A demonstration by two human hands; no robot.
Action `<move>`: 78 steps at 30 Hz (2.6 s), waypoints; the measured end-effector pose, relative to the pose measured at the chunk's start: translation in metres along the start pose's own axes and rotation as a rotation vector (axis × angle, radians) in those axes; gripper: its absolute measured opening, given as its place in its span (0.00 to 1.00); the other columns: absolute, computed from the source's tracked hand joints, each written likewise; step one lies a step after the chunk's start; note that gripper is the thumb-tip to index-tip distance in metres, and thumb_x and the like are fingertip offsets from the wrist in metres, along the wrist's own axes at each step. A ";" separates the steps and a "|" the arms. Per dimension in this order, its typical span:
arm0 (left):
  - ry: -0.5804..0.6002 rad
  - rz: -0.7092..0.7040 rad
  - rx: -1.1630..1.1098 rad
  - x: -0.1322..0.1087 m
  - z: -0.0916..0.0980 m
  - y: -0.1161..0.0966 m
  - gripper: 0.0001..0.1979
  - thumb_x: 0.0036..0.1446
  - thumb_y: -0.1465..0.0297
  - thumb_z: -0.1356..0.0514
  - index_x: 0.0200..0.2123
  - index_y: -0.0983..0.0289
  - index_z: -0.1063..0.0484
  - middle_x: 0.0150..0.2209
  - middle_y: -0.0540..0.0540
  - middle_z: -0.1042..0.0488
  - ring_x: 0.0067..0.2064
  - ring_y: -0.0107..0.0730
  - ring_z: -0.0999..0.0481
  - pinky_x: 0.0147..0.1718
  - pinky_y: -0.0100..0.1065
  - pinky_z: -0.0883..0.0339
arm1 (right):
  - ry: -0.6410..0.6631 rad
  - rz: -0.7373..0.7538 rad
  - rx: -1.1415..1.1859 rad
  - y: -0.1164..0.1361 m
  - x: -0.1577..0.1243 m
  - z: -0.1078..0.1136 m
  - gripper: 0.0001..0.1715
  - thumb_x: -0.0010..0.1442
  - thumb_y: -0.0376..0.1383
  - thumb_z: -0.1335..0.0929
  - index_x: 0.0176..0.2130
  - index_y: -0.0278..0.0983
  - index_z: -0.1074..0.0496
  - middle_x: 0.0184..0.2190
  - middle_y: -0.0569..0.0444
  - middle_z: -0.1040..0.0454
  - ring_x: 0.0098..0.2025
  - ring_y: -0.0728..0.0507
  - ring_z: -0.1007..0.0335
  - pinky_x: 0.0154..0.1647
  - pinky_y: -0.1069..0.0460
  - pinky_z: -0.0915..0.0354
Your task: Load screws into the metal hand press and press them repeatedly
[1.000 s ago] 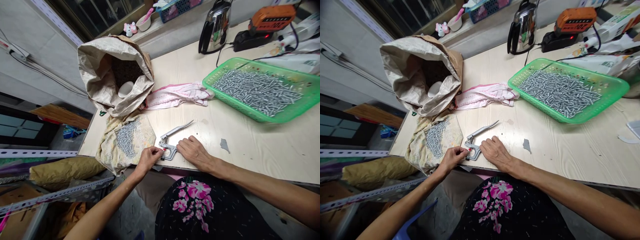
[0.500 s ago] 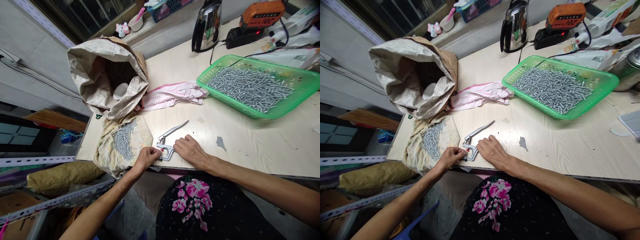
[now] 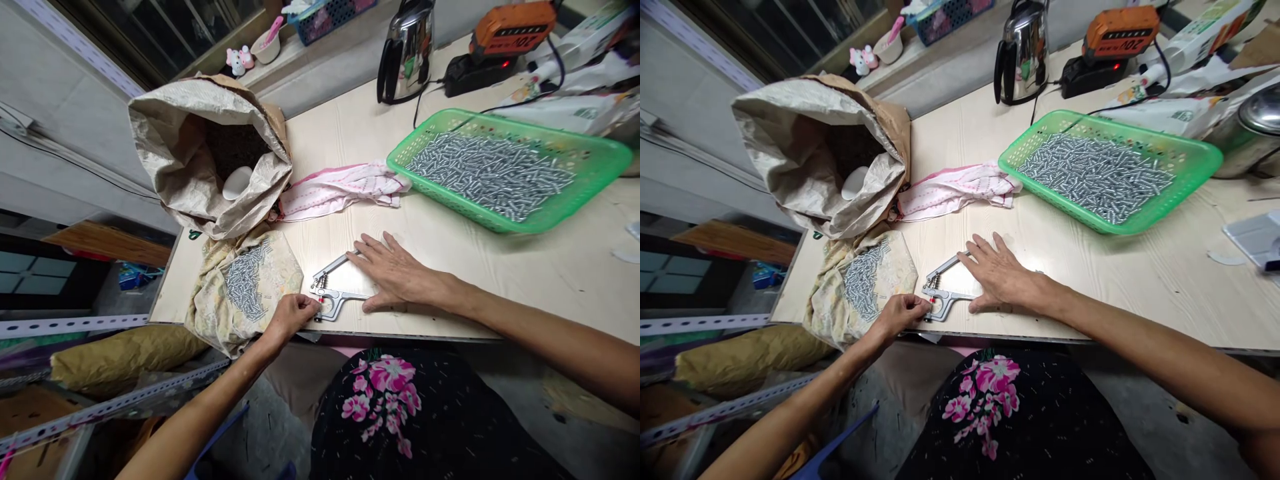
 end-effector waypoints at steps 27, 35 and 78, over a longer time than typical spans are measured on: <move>-0.016 0.035 0.050 0.003 -0.001 0.001 0.21 0.47 0.53 0.42 0.18 0.66 0.33 0.16 0.46 0.42 0.20 0.23 0.45 0.21 0.28 0.54 | 0.027 -0.042 0.074 0.013 -0.009 0.014 0.32 0.54 0.44 0.28 0.54 0.35 0.36 0.46 0.45 0.29 0.50 0.34 0.37 0.60 0.29 0.56; -0.377 -0.485 0.444 -0.015 -0.013 -0.021 0.14 0.58 0.62 0.39 0.43 0.65 0.27 0.43 0.60 0.26 0.46 0.43 0.28 0.45 0.42 0.32 | -0.051 -0.022 0.127 0.018 -0.016 0.006 0.28 0.57 0.38 0.29 0.54 0.33 0.37 0.43 0.47 0.28 0.47 0.39 0.35 0.63 0.35 0.53; -0.267 -0.938 0.455 -0.010 -0.101 -0.042 0.24 0.64 0.60 0.45 0.60 0.63 0.37 0.60 0.64 0.33 0.66 0.48 0.41 0.62 0.56 0.44 | -0.020 0.013 0.029 -0.036 0.018 0.014 0.10 0.65 0.33 0.38 0.35 0.35 0.28 0.36 0.47 0.30 0.40 0.42 0.39 0.41 0.49 0.42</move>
Point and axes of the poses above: each hand's wrist, its own x-axis towards the middle knuckle, its own z-axis out of the back of the hand, y = z × x, the point moved 1 cm from there along x, towards the middle knuckle
